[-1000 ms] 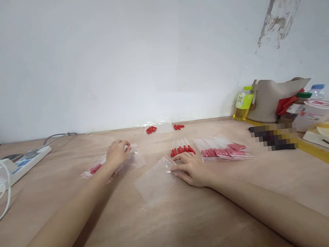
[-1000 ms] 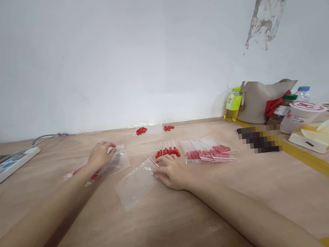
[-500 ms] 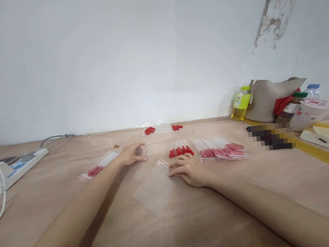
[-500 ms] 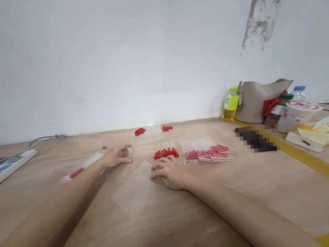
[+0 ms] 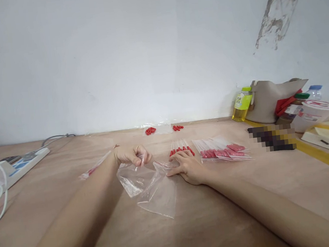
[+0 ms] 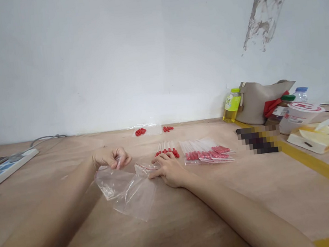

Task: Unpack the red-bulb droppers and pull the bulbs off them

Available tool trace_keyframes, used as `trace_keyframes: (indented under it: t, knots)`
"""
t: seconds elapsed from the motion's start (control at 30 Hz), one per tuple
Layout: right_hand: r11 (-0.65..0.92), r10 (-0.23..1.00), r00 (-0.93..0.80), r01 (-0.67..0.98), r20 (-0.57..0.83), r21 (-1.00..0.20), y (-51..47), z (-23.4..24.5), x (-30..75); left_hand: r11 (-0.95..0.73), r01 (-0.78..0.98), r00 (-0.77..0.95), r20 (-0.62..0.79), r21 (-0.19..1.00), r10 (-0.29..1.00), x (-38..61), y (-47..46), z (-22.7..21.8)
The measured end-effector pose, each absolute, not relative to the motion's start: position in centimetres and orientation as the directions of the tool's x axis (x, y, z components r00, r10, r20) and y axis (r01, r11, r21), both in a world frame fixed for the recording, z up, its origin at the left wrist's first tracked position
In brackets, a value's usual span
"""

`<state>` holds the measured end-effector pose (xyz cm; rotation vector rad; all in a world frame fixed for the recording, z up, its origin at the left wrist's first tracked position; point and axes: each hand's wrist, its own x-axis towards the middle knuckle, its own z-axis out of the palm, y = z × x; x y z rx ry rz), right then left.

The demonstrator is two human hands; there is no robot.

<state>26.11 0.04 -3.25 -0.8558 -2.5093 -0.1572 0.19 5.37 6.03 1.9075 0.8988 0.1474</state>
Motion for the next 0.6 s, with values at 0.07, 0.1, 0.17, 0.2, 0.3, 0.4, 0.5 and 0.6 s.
trace_keyframes:
  t: [0.07,0.1,0.17,0.2,0.3,0.4,0.5,0.6]
  knots:
    - [0.798,0.542,-0.698,0.601,0.469,-0.027,0.2,-3.2,26.2,-0.228,0.496,0.62,-0.157,0.838,0.769,0.7,5.2,5.9]
    - [0.799,0.541,-0.702,0.601,0.462,-0.023,0.2,-3.2,26.2,-0.223,0.501,0.529,-0.092,0.836,0.844,0.9,5.3,5.9]
    - [0.799,0.545,-0.702,0.601,0.458,-0.027,0.2,-3.2,26.2,-0.209,0.55,0.37,-0.012,0.809,0.929,1.1,5.6,6.0]
    - [0.799,0.546,-0.702,0.601,0.458,-0.032,0.2,-3.2,26.2,-0.206,0.581,0.363,-0.024,0.788,0.931,1.4,5.7,6.0]
    - [0.803,0.536,-0.697,0.595,0.477,-0.034,0.3,-3.4,26.1,-0.328,0.563,0.642,-0.152,0.758,0.752,3.1,5.7,5.1]
    - [0.789,0.537,-0.641,0.611,0.548,-0.058,0.3,-3.6,26.0,-0.531,0.456,0.812,-0.09,0.714,0.576,5.3,5.1,2.7]
    - [0.764,0.562,-0.532,0.628,0.633,-0.151,0.0,-3.6,26.1,-0.613,0.415,0.811,0.032,0.672,0.584,6.8,4.8,0.4]
    - [0.822,0.513,-0.597,0.549,0.616,-0.152,-1.0,-3.1,26.3,-0.637,0.415,0.803,0.069,0.65,0.593,7.4,4.8,-0.5]
